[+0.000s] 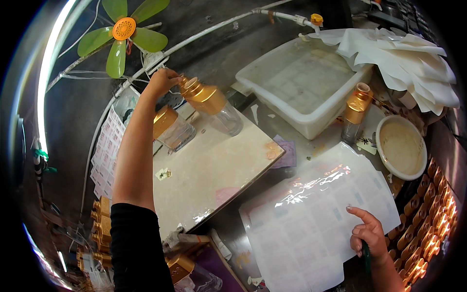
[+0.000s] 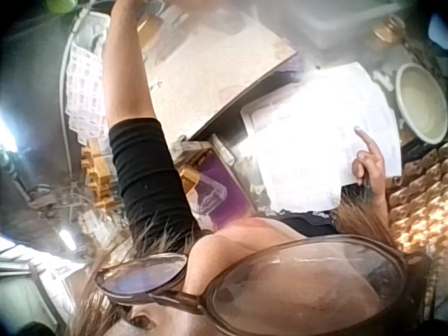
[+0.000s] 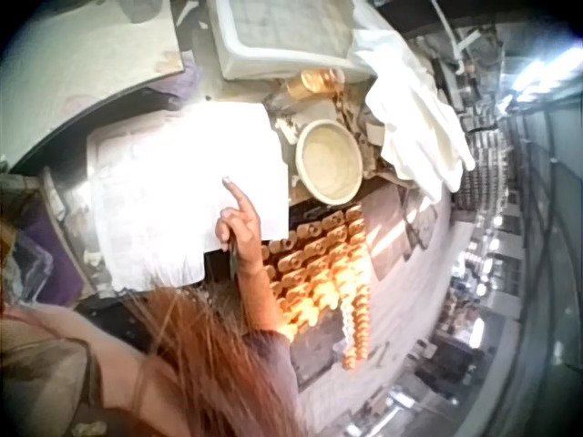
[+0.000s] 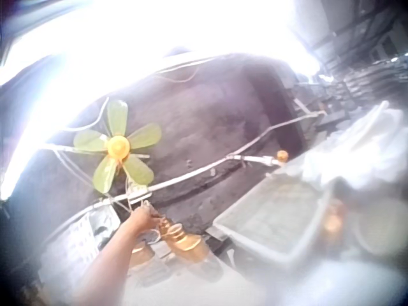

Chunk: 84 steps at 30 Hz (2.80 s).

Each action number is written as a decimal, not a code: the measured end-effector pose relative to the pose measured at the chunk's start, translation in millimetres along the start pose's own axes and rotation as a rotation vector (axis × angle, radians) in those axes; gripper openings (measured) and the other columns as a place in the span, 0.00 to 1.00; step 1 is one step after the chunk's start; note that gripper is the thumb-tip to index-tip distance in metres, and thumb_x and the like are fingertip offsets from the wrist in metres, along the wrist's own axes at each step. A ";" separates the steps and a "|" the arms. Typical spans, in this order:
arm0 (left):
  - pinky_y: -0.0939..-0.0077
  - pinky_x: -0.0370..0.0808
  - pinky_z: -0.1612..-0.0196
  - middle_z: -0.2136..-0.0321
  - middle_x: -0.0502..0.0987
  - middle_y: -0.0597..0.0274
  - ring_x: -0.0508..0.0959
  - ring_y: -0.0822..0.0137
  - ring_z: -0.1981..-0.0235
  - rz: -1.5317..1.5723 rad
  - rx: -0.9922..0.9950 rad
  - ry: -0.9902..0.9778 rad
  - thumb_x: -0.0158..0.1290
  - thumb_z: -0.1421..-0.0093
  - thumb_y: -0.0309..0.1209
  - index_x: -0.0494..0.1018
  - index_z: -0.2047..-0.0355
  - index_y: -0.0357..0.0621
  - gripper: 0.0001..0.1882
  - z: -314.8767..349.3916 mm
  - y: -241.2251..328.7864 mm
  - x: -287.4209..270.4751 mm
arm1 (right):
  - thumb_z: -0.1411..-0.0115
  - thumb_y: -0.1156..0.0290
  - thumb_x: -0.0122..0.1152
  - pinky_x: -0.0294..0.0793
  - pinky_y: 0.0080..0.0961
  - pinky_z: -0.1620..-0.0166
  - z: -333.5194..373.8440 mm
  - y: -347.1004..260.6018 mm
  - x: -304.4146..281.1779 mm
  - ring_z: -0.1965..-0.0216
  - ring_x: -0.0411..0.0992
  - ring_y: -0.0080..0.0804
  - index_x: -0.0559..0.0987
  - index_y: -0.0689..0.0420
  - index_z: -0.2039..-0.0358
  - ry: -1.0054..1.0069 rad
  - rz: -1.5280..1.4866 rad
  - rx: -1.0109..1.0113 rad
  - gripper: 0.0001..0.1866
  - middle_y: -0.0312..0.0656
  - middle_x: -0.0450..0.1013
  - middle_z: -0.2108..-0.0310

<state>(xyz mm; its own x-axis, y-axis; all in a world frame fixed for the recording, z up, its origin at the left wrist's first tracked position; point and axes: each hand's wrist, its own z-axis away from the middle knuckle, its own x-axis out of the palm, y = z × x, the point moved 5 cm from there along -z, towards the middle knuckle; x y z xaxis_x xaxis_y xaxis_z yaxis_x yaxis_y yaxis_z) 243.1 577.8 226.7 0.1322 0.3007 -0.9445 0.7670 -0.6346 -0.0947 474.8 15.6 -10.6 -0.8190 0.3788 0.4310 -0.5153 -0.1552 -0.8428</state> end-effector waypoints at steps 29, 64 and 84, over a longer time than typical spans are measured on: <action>0.79 0.70 0.51 0.61 0.80 0.64 0.75 0.75 0.59 0.625 -0.063 -0.225 0.56 0.40 0.32 0.77 0.55 0.41 0.14 23.1 -39.2 5.0 | 0.48 0.82 0.43 0.59 0.19 0.87 -8.3 5.6 6.5 0.94 0.57 0.22 0.64 0.65 0.41 0.031 0.036 0.032 0.30 0.35 0.60 0.92; 0.71 0.70 0.72 0.81 0.76 0.58 0.74 0.66 0.80 0.287 -0.002 0.233 0.49 0.38 0.39 0.75 0.71 0.35 0.17 19.5 -10.3 -12.4 | 0.48 0.81 0.42 0.59 0.18 0.87 -2.0 1.3 20.6 0.94 0.56 0.22 0.63 0.66 0.41 0.015 0.083 0.007 0.30 0.36 0.60 0.91; 0.79 0.70 0.63 0.73 0.75 0.64 0.72 0.74 0.70 0.320 0.009 0.317 0.45 0.33 0.39 0.73 0.66 0.37 0.16 365.2 95.5 -276.0 | 0.43 0.76 0.47 0.54 0.14 0.86 79.5 11.7 111.7 0.92 0.54 0.15 0.61 0.65 0.39 -0.326 0.130 -0.057 0.30 0.28 0.58 0.90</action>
<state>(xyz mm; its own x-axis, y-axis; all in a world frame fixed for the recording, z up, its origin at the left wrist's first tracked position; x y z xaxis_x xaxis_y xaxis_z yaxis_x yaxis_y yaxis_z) 50.7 174.2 363.5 0.5489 0.2902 -0.7839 0.6507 -0.7370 0.1828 357.2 -16.5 53.3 -0.9189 0.0472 0.3916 -0.3943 -0.1281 -0.9100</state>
